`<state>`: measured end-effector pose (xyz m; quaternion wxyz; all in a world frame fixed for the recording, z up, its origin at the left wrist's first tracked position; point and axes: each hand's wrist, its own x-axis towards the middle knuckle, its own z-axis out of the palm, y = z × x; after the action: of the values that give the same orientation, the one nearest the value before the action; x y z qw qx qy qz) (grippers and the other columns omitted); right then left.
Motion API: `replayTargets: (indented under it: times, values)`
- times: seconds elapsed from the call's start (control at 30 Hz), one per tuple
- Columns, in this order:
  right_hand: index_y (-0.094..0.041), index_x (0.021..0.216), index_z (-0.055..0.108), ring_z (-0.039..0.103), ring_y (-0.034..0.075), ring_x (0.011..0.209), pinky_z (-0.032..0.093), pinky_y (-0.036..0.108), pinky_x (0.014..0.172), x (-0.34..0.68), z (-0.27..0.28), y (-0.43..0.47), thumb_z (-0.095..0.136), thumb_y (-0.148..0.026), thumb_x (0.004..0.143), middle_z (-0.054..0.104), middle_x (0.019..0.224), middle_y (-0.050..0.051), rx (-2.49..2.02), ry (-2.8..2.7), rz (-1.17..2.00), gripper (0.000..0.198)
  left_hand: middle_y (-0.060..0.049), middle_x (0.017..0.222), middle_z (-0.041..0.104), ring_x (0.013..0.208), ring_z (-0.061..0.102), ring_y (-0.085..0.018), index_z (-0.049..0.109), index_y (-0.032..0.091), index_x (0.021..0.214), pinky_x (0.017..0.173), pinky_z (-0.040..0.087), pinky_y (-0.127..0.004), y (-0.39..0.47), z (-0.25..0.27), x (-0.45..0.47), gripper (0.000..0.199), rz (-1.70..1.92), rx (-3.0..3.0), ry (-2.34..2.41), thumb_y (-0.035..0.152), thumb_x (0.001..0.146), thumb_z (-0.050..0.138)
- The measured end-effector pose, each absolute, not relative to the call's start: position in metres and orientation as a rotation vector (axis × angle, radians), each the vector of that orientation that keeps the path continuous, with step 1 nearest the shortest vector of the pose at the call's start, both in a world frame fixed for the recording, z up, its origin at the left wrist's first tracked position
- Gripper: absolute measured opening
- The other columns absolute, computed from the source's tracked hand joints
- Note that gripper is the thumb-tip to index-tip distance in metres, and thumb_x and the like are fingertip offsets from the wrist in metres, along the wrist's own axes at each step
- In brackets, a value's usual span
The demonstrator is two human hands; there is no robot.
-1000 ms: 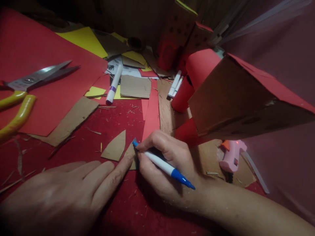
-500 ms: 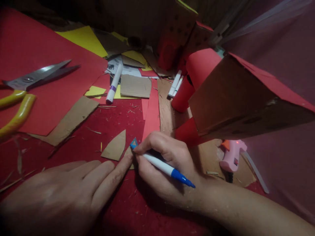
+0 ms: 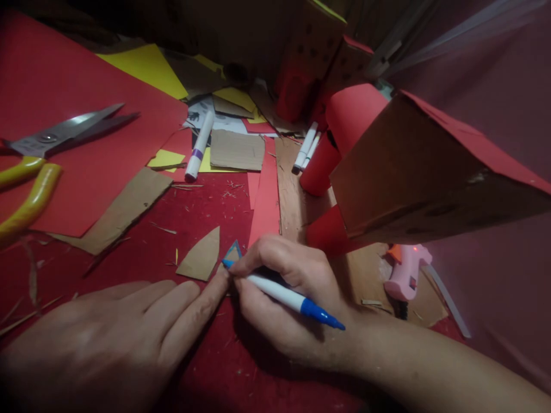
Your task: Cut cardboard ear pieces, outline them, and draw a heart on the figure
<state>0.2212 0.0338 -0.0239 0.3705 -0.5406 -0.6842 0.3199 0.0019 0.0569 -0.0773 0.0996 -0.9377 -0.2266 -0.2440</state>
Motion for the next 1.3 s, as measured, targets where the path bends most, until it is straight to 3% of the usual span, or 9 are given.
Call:
replayTargets:
  times: [0.2, 0.67, 0.9, 1.07, 1.3]
  values:
    - [-0.026, 0.085, 0.068, 0.065, 0.014, 0.057, 0.054, 0.024, 0.054, 0.220, -0.030, 0.031, 0.072, -0.008, 0.091, 0.069, 0.067, -0.004, -1.468, -1.641, 0.700, 0.020, -0.002, 0.069, 0.065, 0.052, 0.059, -0.023, 0.065, -0.005, 0.135, 0.049, 0.042, -0.042, 0.058, -0.075, 0.004, 0.046, -0.716, -2.751, -0.658, 0.003, 0.104, 0.032]
    - [-0.025, 0.086, 0.068, 0.067, 0.013, 0.058, 0.055, 0.020, 0.055, 0.216, -0.027, 0.032, 0.071, -0.009, 0.091, 0.071, 0.068, -0.004, -1.516, -1.623, 0.718, 0.016, -0.003, 0.078, 0.074, 0.061, 0.069, -0.022, 0.065, -0.005, 0.136, 0.054, 0.051, -0.039, 0.061, -0.059, -0.002, 0.047, -0.558, -2.833, -0.612, -0.001, 0.100, 0.034]
    - [-0.023, 0.089, 0.071, 0.068, 0.011, 0.055, 0.055, 0.018, 0.053, 0.219, -0.030, 0.030, 0.072, -0.008, 0.090, 0.076, 0.072, -0.002, -1.446, -1.706, 0.701, 0.015, -0.004, 0.072, 0.070, 0.055, 0.062, -0.023, 0.070, 0.003, 0.126, 0.052, 0.046, -0.041, 0.057, -0.077, 0.006, 0.051, -0.805, -2.743, -0.693, 0.006, 0.109, 0.023]
    - [-0.021, 0.086, 0.073, 0.071, 0.011, 0.056, 0.056, 0.016, 0.052, 0.219, -0.025, 0.032, 0.073, -0.009, 0.089, 0.080, 0.073, 0.000, -1.465, -1.715, 0.768, 0.012, -0.005, 0.076, 0.074, 0.058, 0.069, -0.023, 0.069, 0.002, 0.126, 0.051, 0.051, -0.039, 0.059, -0.073, 0.000, 0.045, -0.741, -2.792, -0.639, 0.007, 0.110, 0.027]
    - [-0.024, 0.084, 0.070, 0.068, 0.013, 0.056, 0.056, 0.019, 0.053, 0.219, -0.031, 0.033, 0.072, -0.011, 0.090, 0.072, 0.066, -0.003, -1.509, -1.651, 0.722, 0.014, -0.005, 0.081, 0.077, 0.060, 0.071, -0.021, 0.067, -0.003, 0.135, 0.051, 0.053, -0.037, 0.063, -0.058, -0.002, 0.047, -0.573, -2.828, -0.597, 0.003, 0.109, 0.028]
